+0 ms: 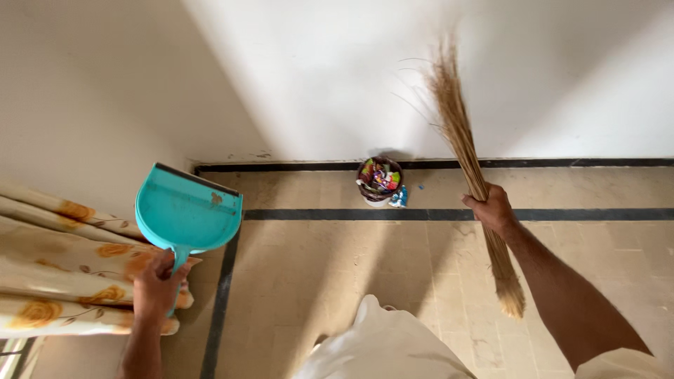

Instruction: The person sweeps trash and wrappers from a floor corner into a blue dustpan using a broom made of twigs and then places the trash inside a bin.

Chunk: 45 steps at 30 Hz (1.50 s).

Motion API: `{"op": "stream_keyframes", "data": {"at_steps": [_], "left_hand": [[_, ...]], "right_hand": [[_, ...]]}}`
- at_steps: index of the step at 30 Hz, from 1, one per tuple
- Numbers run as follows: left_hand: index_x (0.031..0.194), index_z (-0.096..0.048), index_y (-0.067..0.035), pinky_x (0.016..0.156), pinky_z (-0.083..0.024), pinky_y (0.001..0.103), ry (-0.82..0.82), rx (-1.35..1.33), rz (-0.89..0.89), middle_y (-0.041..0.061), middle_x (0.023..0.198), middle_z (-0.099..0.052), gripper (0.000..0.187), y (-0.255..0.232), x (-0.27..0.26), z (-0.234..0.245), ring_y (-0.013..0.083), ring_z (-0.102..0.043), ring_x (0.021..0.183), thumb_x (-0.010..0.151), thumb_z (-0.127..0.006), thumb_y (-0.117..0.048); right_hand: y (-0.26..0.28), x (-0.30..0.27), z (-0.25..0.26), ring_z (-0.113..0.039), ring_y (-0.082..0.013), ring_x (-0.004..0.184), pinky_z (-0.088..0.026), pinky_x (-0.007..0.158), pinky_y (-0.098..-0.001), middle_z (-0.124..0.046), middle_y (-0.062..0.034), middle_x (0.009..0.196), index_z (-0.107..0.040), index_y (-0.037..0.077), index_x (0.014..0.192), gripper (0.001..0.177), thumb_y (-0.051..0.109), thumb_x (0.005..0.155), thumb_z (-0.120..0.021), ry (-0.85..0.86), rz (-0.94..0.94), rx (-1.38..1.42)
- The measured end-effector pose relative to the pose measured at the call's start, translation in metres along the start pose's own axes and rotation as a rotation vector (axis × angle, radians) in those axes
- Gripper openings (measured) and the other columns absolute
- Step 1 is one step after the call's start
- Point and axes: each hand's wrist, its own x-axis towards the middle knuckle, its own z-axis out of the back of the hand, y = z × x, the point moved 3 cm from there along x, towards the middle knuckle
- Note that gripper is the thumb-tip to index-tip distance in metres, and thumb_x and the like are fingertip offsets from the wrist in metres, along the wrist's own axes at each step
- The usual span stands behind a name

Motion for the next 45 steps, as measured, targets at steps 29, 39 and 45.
{"op": "stream_keyframes", "data": {"at_steps": [29,39,45], "left_hand": [[0.147,-0.055,0.004,0.076,-0.057,0.026,-0.284,-0.47,-0.118,0.014,0.123,-0.073,0.059,0.045,-0.032,0.122,0.01,-0.067,0.089,0.092,-0.073,-0.007],[0.146,-0.053,0.005,0.077,-0.059,0.026,-0.399,-0.439,-0.107,0.014,0.123,-0.072,0.058,0.032,-0.066,0.093,0.0105,-0.07,0.092,0.092,-0.073,-0.006],[0.149,-0.056,0.008,0.076,-0.054,0.026,-0.449,-0.48,-0.218,0.015,0.126,-0.072,0.054,0.031,-0.101,0.086,0.0115,-0.064,0.091,0.098,-0.072,0.001]], "right_hand": [[0.146,-0.036,-0.132,-0.064,-0.0163,0.054,-0.06,0.052,-0.0335,-0.061,-0.0068,0.065,-0.061,0.005,0.087,0.022,0.021,0.094,-0.074,0.095,0.048,0.364],[0.138,0.018,-0.1,-0.062,-0.0168,0.05,-0.058,0.051,-0.0368,-0.06,-0.0061,0.062,-0.06,0.005,0.084,0.023,0.02,0.093,-0.074,0.196,0.104,0.301],[0.129,0.038,-0.093,-0.064,-0.0157,0.052,-0.06,0.052,-0.0351,-0.063,-0.0057,0.063,-0.061,0.006,0.08,0.024,0.021,0.095,-0.073,0.274,0.114,0.211]]}}
